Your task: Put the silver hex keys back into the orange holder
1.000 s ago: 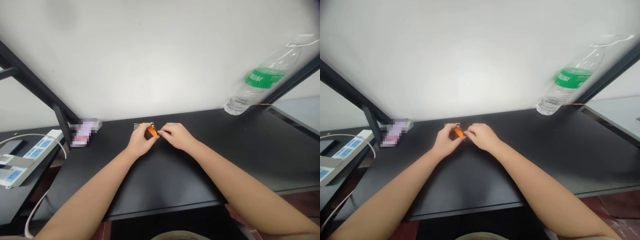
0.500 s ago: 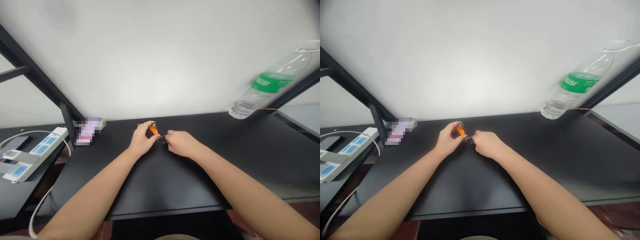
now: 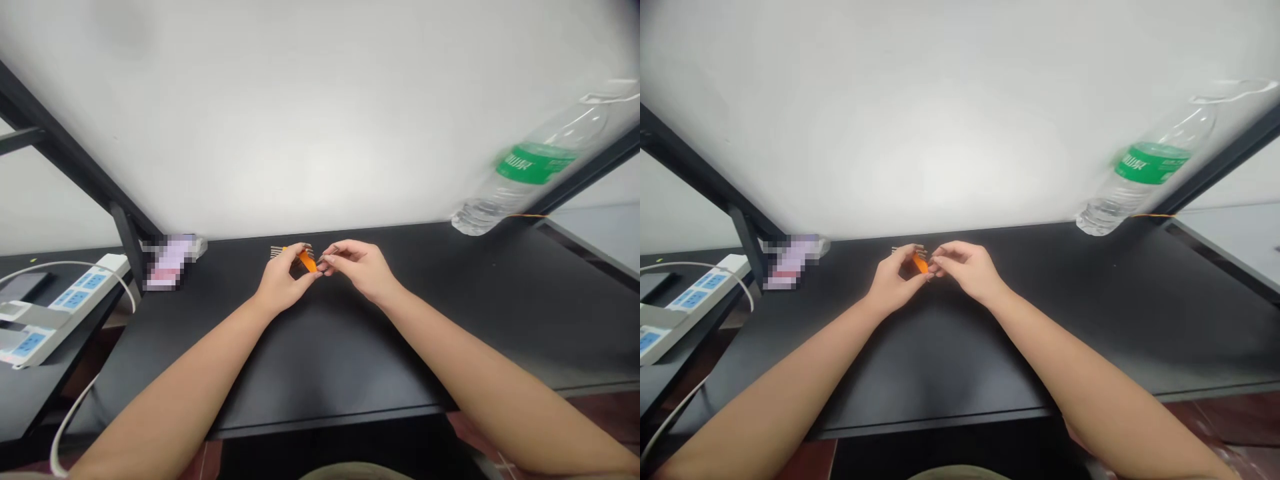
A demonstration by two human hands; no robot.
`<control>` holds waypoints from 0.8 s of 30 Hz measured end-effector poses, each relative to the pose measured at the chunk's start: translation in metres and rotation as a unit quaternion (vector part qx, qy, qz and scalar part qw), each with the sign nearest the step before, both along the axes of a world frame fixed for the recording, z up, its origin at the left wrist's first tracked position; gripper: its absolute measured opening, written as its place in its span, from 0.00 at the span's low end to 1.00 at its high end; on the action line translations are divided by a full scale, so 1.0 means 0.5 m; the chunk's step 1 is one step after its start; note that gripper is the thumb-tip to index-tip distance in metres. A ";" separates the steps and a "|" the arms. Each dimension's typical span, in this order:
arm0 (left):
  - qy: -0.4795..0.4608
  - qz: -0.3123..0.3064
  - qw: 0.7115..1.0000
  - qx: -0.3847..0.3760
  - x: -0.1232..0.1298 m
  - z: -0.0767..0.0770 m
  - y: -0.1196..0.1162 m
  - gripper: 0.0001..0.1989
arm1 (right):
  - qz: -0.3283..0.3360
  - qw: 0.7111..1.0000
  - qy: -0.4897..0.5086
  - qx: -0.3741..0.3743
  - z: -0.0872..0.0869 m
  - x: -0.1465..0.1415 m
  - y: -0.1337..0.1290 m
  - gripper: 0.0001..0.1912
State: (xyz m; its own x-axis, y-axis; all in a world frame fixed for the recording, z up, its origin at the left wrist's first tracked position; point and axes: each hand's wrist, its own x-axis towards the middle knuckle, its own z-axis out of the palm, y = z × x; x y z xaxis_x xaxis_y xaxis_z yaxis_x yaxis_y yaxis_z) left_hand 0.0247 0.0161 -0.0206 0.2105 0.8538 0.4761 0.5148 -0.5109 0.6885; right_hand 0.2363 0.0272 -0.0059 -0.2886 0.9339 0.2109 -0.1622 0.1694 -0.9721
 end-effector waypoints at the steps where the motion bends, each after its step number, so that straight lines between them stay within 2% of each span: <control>1: -0.002 -0.001 1.000 0.000 0.000 -0.001 0.000 0.25 | -0.007 1.000 -0.001 0.002 -0.002 -0.001 0.000 0.13; 11: -0.010 -0.004 1.000 -0.004 0.002 0.000 -0.002 0.25 | -0.020 0.999 -0.023 -0.016 -0.013 -0.002 0.001 0.14; 17: -0.013 -0.024 1.000 -0.001 0.002 0.003 -0.004 0.24 | 0.025 0.995 0.030 -0.090 -0.013 -0.004 0.003 0.17; 24: -0.020 -0.038 0.999 -0.017 0.004 0.005 -0.007 0.24 | -0.021 0.995 -0.099 0.012 -0.015 -0.012 -0.011 0.12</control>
